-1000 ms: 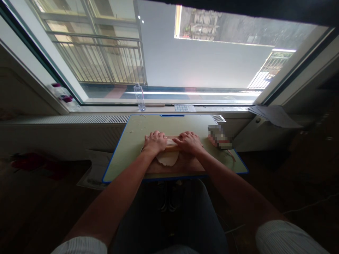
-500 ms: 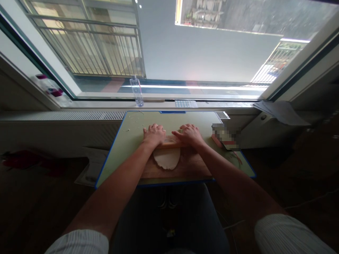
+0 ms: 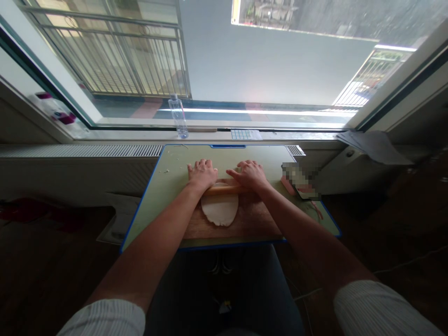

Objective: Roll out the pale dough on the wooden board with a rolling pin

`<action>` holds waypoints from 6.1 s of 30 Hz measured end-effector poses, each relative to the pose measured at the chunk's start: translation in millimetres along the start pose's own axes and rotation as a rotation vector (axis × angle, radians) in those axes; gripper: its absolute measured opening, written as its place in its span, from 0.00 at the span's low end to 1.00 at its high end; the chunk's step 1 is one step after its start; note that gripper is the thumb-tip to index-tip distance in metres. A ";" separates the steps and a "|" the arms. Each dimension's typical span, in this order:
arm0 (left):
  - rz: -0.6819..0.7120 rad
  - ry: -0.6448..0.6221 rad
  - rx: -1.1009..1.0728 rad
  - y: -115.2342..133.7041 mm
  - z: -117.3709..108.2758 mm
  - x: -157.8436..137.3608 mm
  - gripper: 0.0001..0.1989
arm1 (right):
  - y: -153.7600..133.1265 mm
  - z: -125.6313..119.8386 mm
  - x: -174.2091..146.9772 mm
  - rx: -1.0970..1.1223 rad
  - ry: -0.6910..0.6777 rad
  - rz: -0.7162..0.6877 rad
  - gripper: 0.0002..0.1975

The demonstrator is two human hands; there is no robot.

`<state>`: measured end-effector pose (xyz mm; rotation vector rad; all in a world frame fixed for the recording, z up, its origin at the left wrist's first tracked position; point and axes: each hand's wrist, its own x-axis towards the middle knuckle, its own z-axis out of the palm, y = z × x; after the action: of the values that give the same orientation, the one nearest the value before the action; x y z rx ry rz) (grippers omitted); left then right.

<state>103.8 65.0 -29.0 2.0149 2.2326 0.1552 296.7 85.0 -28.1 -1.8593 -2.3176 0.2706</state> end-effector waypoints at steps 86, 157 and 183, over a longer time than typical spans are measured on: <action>0.003 0.085 -0.002 0.4 -3.8 14.0 0.22 | -1.3 3.0 15.0 -0.001 0.193 -0.008 0.25; 0.026 0.033 -0.054 4.8 -3.3 -93.0 0.29 | -6.0 4.3 -95.0 -0.127 0.133 -0.002 0.29; 0.044 0.147 -0.011 4.5 -5.8 -10.3 0.22 | -1.0 2.9 -7.4 0.019 0.042 0.095 0.35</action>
<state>108.2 55.4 -22.2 2.1121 2.2659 0.3303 296.6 77.4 -30.7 -1.9493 -2.1959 0.2622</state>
